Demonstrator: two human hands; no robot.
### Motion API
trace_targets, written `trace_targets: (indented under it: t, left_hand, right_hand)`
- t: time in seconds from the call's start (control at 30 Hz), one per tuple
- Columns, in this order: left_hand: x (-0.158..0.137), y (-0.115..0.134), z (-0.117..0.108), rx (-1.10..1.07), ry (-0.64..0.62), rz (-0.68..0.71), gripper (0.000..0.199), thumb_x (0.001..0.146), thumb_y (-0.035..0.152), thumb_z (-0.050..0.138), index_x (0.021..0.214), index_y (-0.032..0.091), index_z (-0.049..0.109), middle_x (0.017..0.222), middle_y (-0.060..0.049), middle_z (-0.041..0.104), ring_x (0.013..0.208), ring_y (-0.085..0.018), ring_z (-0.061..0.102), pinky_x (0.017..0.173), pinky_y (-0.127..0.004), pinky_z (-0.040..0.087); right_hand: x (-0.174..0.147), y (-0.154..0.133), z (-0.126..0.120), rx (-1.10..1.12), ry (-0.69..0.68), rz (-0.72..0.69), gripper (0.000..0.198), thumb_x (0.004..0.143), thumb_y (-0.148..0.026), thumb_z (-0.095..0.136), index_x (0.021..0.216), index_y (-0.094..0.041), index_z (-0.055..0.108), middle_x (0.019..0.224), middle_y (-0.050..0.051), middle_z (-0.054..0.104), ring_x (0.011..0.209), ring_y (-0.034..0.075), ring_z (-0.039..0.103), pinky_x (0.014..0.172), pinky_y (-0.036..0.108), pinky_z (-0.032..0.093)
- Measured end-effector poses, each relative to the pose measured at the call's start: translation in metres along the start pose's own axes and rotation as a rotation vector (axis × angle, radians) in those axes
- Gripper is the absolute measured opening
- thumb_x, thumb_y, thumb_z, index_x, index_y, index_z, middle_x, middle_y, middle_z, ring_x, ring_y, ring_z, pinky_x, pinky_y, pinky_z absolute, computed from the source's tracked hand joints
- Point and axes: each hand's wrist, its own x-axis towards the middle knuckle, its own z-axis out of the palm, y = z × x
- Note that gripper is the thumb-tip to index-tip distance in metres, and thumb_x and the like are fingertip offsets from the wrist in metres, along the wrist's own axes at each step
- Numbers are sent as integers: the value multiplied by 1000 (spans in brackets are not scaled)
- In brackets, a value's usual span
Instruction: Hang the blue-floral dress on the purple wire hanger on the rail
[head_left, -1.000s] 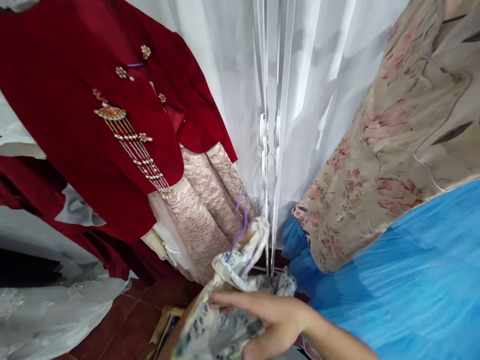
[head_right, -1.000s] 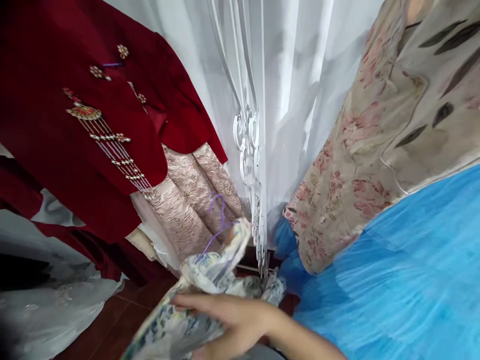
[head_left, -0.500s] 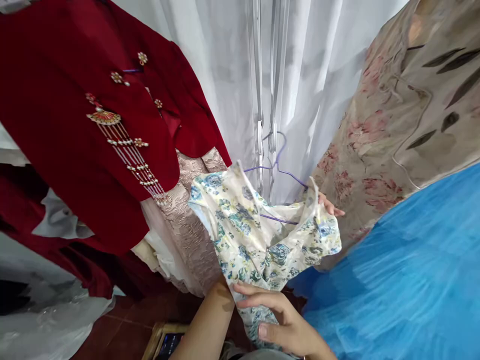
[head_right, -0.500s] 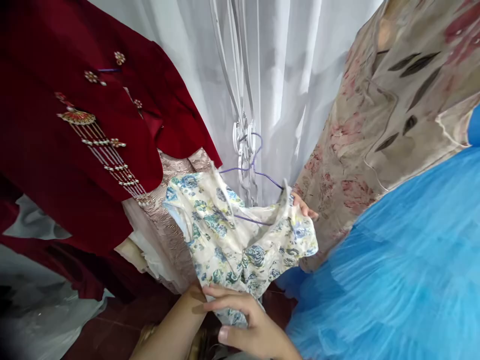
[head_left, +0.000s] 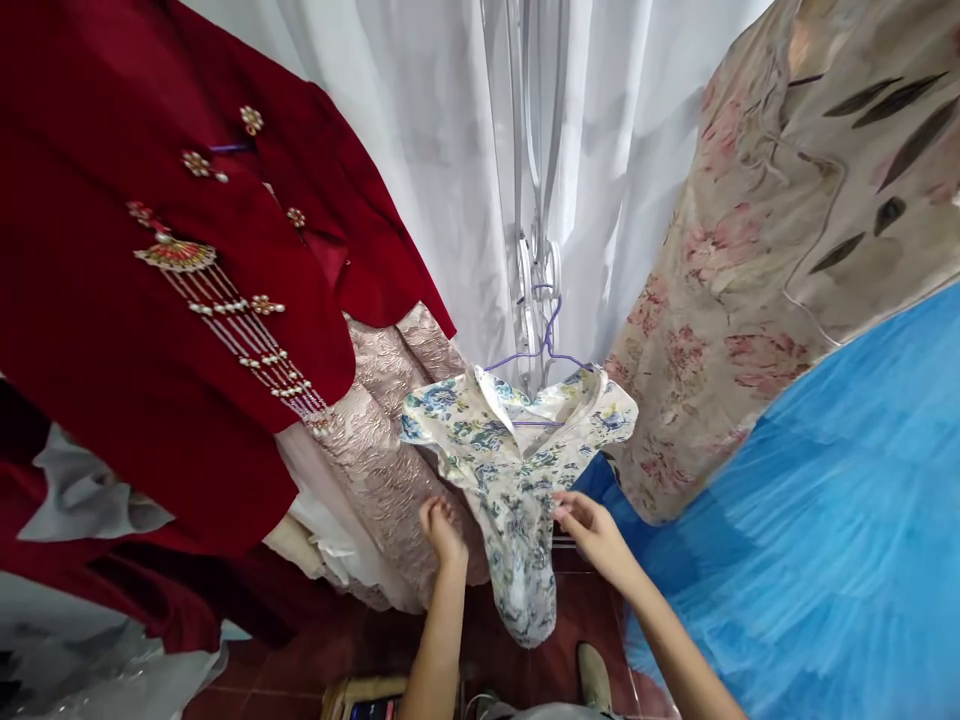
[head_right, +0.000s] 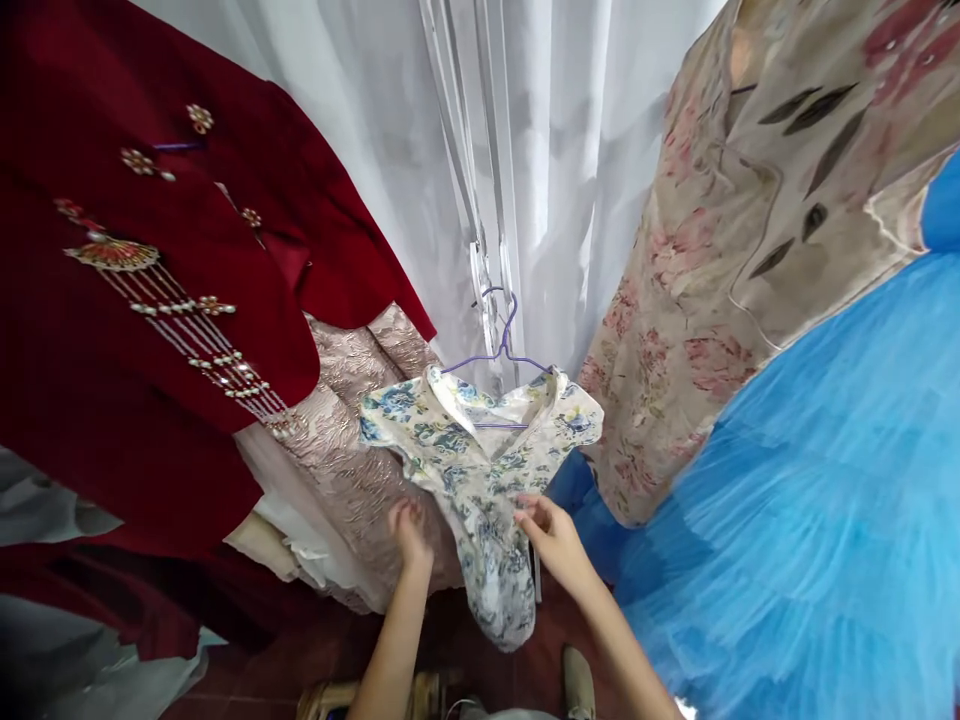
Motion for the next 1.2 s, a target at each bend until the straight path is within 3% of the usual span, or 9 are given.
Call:
trace_targets:
  t: [0.13,0.3,0.4,0.53,0.7,0.87,0.93,1.03,1.2]
  left_hand:
    - [-28,-14,0,-28,4,-32,27,93,46,50,86,21,58,77,0,61,67,-15,61,61,-26,50]
    - [-59,9,37,-30,-393,160,15,92,35,54,93,22,62,92,-5,67,88,-20,67,81,-33,54]
    - [-59,26,57,70,-480,253,17,91,23,54,106,23,63,106,-7,69,96,-20,66,89,-35,53]
    - [-55,30,79,141,-471,287,32,85,9,52,112,22,60,115,-9,67,99,-20,66,89,-35,54]
    - [-67,21,96,158,-423,287,36,84,8,52,118,22,56,119,-10,64,103,-21,64,89,-36,53]
    - [-77,22,98,186,-335,326,41,83,12,54,123,22,54,125,-12,62,112,-23,61,96,-39,50]
    - [-79,27,98,205,-316,344,34,81,15,57,114,22,58,114,-10,65,107,-25,62,94,-40,50]
    - [-85,38,98,212,-291,321,3,82,22,56,84,24,57,82,-4,62,82,-23,63,79,-38,51]
    - [-110,54,95,207,-333,297,22,90,33,55,70,25,51,71,-3,58,71,-21,58,73,-37,50]
  right_hand:
    - [61,-2,19,-357,135,1,48,83,-56,64,108,-16,73,75,6,75,73,26,70,68,32,49]
    - [99,-13,42,-486,273,58,34,90,-46,58,87,-18,76,71,8,76,70,25,72,62,29,42]
    - [101,-12,38,-487,314,62,38,93,-47,54,81,-17,76,71,10,76,66,25,71,60,29,41]
    - [100,-7,25,-480,333,55,40,88,-52,60,80,-17,76,68,11,75,68,28,71,62,31,44]
    - [110,-7,19,-393,291,21,33,88,-44,60,85,-16,75,73,12,76,73,27,71,68,31,47]
    - [89,-7,18,-163,95,20,33,83,-45,61,71,-16,70,59,7,70,48,18,60,50,27,44]
    - [69,-9,17,-89,24,27,36,81,-49,61,66,-17,66,53,5,67,39,15,51,43,26,39]
    - [46,-26,12,54,-13,18,37,79,-51,62,61,-19,60,48,3,62,35,12,44,39,25,35]
    - [51,-91,-1,323,89,-111,37,78,-43,70,53,-20,57,42,-1,56,34,9,38,38,24,31]
